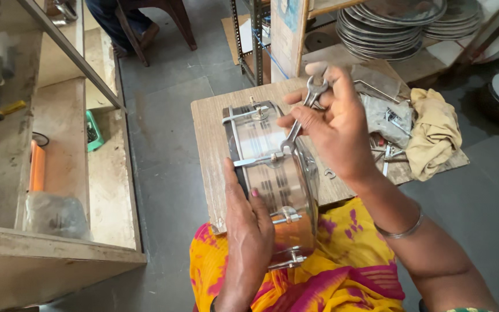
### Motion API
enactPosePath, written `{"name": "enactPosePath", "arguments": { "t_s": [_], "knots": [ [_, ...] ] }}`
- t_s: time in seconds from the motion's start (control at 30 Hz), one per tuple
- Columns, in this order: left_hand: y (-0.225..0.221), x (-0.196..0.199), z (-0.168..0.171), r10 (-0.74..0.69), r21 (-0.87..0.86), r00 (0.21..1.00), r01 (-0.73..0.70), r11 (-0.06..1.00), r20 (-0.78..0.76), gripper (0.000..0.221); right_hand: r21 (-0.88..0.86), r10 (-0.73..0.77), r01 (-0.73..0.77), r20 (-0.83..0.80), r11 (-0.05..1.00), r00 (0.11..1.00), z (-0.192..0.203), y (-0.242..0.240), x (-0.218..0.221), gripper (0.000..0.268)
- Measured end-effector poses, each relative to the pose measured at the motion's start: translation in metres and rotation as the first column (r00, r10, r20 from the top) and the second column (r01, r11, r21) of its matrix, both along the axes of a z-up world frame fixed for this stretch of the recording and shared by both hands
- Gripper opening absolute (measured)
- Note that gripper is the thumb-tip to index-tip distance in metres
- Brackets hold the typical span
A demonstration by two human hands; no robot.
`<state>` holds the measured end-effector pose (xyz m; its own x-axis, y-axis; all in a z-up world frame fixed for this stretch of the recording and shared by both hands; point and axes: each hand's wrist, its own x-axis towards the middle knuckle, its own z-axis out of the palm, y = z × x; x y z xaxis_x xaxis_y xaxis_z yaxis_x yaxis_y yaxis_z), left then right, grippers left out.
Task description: The person tightens the tension rods on the rim of a snare drum using a wrench and by hand, turning the drum to access different sides.
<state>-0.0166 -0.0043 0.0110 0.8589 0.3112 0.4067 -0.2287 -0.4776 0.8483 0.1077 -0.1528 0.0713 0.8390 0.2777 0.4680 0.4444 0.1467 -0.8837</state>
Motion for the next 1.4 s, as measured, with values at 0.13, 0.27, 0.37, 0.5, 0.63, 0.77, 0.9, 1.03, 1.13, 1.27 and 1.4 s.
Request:
{"name": "enactPosePath", "arguments": {
  "t_s": [0.13,0.27,0.37,0.5,0.63,0.77,0.9,1.03,1.13,1.27,1.4],
  "knots": [
    [-0.005,-0.004,0.000,-0.048,-0.014,0.997,0.049,0.999,0.061,0.061,-0.099,-0.131,0.147,0.156,0.984,0.979,-0.005,0.012,-0.014,0.050],
    [-0.004,-0.004,0.002,-0.075,-0.091,0.995,0.081,0.993,0.060,0.062,-0.316,-0.205,0.348,0.406,0.883,0.891,-0.002,0.014,-0.027,0.046],
    [-0.003,-0.004,0.003,-0.076,-0.081,0.996,0.080,0.994,0.057,0.061,-0.329,-0.164,0.312,0.408,0.891,0.898,0.005,0.008,-0.030,0.044],
    [-0.001,-0.007,0.004,-0.090,-0.107,0.995,0.094,0.990,0.043,0.062,-0.401,-0.023,0.156,0.318,0.903,0.948,0.009,-0.006,-0.017,0.047],
    [0.002,-0.008,0.004,-0.119,-0.121,0.992,0.123,0.985,0.039,0.061,-0.342,0.201,-0.135,0.164,0.930,0.966,0.004,-0.018,0.009,0.047],
    [0.003,-0.008,0.004,-0.099,-0.136,0.995,0.098,0.986,-0.002,0.061,-0.193,0.349,-0.331,0.067,0.924,0.935,-0.008,-0.020,0.030,0.053],
    [0.002,-0.009,0.005,-0.093,-0.168,0.995,0.087,0.982,-0.029,0.062,-0.129,0.391,-0.388,0.000,0.913,0.920,-0.015,-0.019,0.037,0.057],
    [0.002,-0.008,0.005,-0.092,-0.145,0.995,0.087,0.986,-0.027,0.062,-0.115,0.426,-0.424,-0.007,0.898,0.905,-0.017,-0.021,0.041,0.051],
    [0.002,-0.008,0.005,-0.072,-0.104,0.997,0.070,0.992,-0.014,0.061,-0.081,0.470,-0.468,0.004,0.880,0.883,-0.022,-0.022,0.048,0.046],
    [0.003,-0.009,0.005,-0.065,-0.097,0.997,0.061,0.993,-0.043,0.062,0.039,0.534,-0.533,-0.110,0.845,0.839,-0.028,-0.019,0.059,0.043],
    [0.003,-0.006,0.005,-0.060,-0.085,0.998,0.059,0.995,-0.002,0.062,0.078,0.529,-0.524,-0.122,0.848,0.840,-0.022,-0.014,0.057,0.039]
  ]
}}
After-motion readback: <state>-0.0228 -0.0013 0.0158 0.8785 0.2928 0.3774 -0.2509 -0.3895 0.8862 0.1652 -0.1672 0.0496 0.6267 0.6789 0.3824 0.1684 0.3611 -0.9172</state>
